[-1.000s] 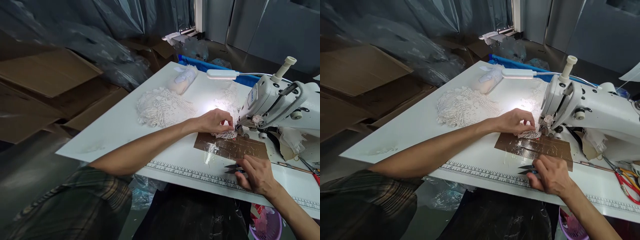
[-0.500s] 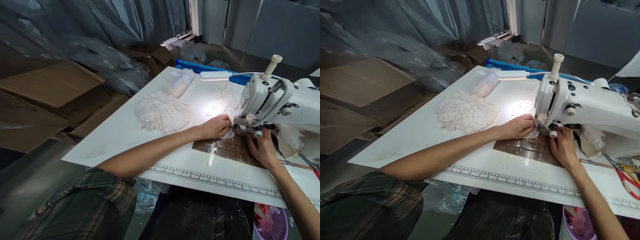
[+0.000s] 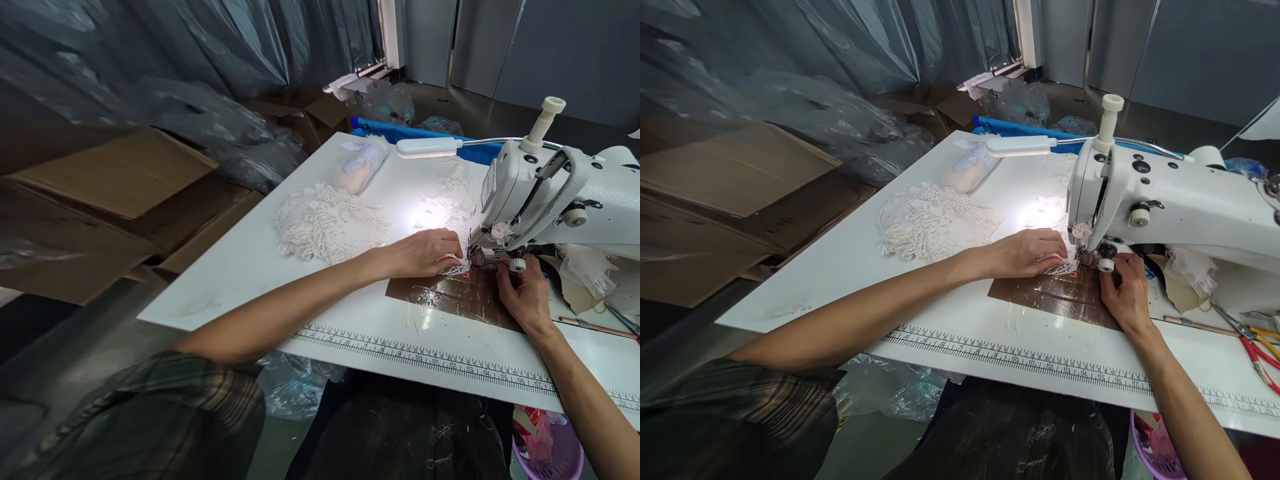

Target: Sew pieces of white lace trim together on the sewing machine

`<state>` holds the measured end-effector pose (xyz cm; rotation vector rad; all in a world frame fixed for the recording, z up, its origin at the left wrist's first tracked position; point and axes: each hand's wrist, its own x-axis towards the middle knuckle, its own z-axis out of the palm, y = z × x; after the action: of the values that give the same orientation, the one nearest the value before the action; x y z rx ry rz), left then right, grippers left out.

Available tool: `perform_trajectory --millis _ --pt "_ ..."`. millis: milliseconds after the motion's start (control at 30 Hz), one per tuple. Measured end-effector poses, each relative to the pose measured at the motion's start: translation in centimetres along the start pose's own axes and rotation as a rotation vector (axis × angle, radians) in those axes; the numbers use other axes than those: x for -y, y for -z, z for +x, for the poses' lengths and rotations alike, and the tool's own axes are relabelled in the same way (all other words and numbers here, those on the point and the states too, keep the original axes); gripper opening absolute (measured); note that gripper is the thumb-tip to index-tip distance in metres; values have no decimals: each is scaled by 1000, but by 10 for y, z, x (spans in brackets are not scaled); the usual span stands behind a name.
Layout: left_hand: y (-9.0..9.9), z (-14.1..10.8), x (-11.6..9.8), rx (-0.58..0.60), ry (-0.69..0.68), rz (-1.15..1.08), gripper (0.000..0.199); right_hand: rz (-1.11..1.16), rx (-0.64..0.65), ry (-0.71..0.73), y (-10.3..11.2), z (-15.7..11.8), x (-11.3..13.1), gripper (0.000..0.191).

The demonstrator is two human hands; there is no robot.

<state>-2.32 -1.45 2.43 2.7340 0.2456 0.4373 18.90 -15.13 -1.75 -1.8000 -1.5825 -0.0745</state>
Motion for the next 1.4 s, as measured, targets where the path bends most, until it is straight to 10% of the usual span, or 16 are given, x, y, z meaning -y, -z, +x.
perform_trajectory --millis 1033,1400 --pt "-31 15 11 -21 -60 242 28 109 75 -45 4 -1 9 22" --pt "-27 8 9 44 -130 290 30 30 450 -170 13 23 25 27"
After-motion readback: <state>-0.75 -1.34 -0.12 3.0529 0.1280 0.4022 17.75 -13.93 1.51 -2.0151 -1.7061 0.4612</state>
